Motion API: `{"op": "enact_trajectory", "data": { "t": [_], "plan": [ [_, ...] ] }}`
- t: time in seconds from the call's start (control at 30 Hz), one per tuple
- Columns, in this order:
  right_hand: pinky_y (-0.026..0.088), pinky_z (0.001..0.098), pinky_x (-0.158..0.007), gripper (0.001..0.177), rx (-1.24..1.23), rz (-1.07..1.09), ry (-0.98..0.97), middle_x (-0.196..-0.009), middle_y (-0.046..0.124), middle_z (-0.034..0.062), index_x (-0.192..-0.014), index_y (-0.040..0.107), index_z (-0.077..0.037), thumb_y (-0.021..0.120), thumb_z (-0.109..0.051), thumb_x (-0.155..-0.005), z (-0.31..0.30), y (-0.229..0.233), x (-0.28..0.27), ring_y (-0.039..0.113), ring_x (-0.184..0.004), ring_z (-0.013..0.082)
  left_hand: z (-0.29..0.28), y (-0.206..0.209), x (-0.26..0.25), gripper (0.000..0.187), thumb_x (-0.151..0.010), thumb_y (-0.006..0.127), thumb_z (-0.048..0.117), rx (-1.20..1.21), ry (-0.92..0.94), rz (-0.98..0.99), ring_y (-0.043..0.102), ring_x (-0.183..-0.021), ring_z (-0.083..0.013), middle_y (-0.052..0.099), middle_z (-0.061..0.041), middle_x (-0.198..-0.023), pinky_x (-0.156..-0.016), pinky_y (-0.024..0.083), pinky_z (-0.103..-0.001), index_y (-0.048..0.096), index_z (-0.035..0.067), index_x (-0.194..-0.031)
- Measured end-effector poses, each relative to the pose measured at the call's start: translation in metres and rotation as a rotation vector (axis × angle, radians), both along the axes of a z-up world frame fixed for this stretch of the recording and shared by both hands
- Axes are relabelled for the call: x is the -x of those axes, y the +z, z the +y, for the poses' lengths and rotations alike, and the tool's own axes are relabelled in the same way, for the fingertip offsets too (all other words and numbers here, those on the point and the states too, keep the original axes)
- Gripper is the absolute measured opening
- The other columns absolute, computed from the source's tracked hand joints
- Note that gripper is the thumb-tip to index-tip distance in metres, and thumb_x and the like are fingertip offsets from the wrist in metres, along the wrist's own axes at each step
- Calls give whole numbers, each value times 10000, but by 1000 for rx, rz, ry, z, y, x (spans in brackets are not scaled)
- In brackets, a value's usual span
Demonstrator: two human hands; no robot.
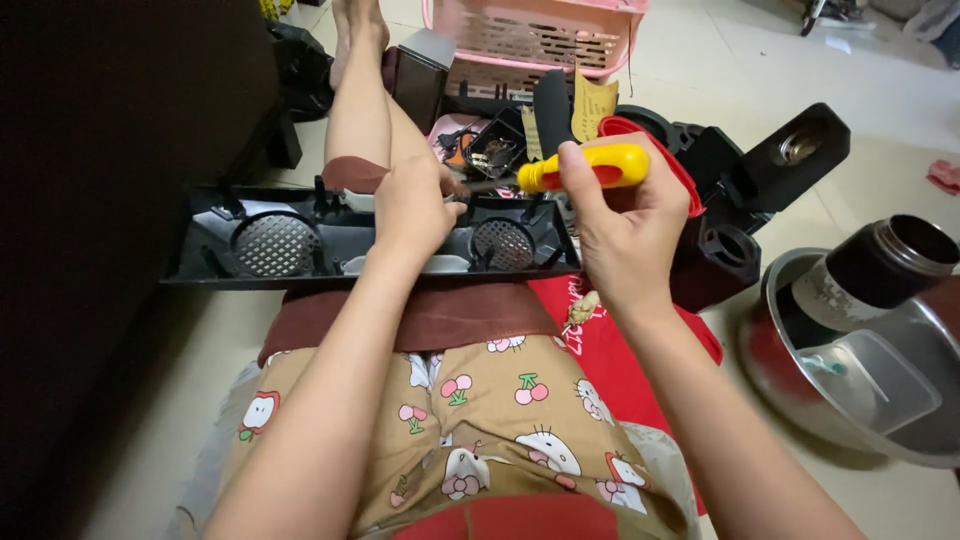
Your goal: The person uses a screwdriver to tighten screws on a black electronic device with circular grilles, resting on their lap. They then pick up a red container filled with small parts and sort through them with their fingers.
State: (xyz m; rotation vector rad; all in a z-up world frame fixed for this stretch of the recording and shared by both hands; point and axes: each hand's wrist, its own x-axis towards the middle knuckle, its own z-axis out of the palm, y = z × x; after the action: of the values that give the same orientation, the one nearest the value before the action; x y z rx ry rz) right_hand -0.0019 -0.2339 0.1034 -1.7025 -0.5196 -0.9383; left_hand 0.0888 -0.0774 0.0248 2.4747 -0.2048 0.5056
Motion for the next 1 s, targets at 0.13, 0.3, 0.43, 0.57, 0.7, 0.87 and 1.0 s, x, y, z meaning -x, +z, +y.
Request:
{"op": "enact_trajectory", "data": {
  "t": [0.13, 0.3, 0.43, 0.57, 0.7, 0.87, 1.0],
  "plan": [
    [513, 260, -617, 161, 82, -13, -55, -740, 581, 115, -902, 604, -13, 688, -140, -850, 7, 5, 3, 593, -644, 192, 1, 7, 9, 171, -610, 768, 187, 3, 13, 8, 617, -803, -303, 629, -59, -720, -749, 489, -381, 710, 179, -770],
    [477, 253, -545, 157, 176, -97, -64, -667, 550, 116, -863, 577, 4, 659, -127, -896, 12, 19, 3, 558, -588, 177, 2, 11, 18, 160, -653, 745, 147, 104, -6, 25, 620, -822, -327, 627, -82, -767, -752, 502, -406, 703, 163, -807],
    [499, 269, -568, 173, 193, -86, -73, -696, 557, 145, -884, 570, 6, 645, -148, -904, 13, 26, 1, 583, -598, 216, 1, 10, 17, 160, -655, 742, 131, 118, 0, 29, 621, -810, -347, 629, -99, -766, -747, 505, -425, 700, 148, -808],
    [499, 271, -565, 180, 232, -72, -44, -707, 566, 148, -902, 571, 4, 643, -161, -903, 11, 28, -3, 593, -613, 218, 0, 9, 15, 138, -664, 733, 121, 115, -9, 25, 620, -813, -354, 623, -105, -770, -752, 505, -427, 702, 149, -795],
    [494, 262, -551, 176, 249, -52, -41, -701, 573, 152, -899, 572, 3, 650, -154, -894, 12, 28, -5, 598, -608, 215, 0, 15, 21, 117, -677, 725, 112, 108, -19, 22, 614, -818, -378, 624, -131, -780, -759, 496, -445, 706, 127, -791],
    [505, 273, -568, 198, 247, -21, -40, -725, 586, 164, -913, 572, 2, 643, -180, -891, 13, 27, -8, 606, -620, 230, 0, 15, 20, 124, -677, 726, 124, 81, -12, 31, 617, -826, -352, 623, -118, -782, -764, 499, -427, 708, 144, -798],
    [498, 268, -554, 217, 262, -27, -31, -690, 579, 155, -893, 568, 11, 649, -191, -887, 18, 31, -7, 606, -599, 220, 0, 15, 19, 102, -689, 720, 122, 98, -8, 62, 615, -832, -358, 622, -127, -788, -762, 497, -427, 707, 141, -788]
  ]
}}
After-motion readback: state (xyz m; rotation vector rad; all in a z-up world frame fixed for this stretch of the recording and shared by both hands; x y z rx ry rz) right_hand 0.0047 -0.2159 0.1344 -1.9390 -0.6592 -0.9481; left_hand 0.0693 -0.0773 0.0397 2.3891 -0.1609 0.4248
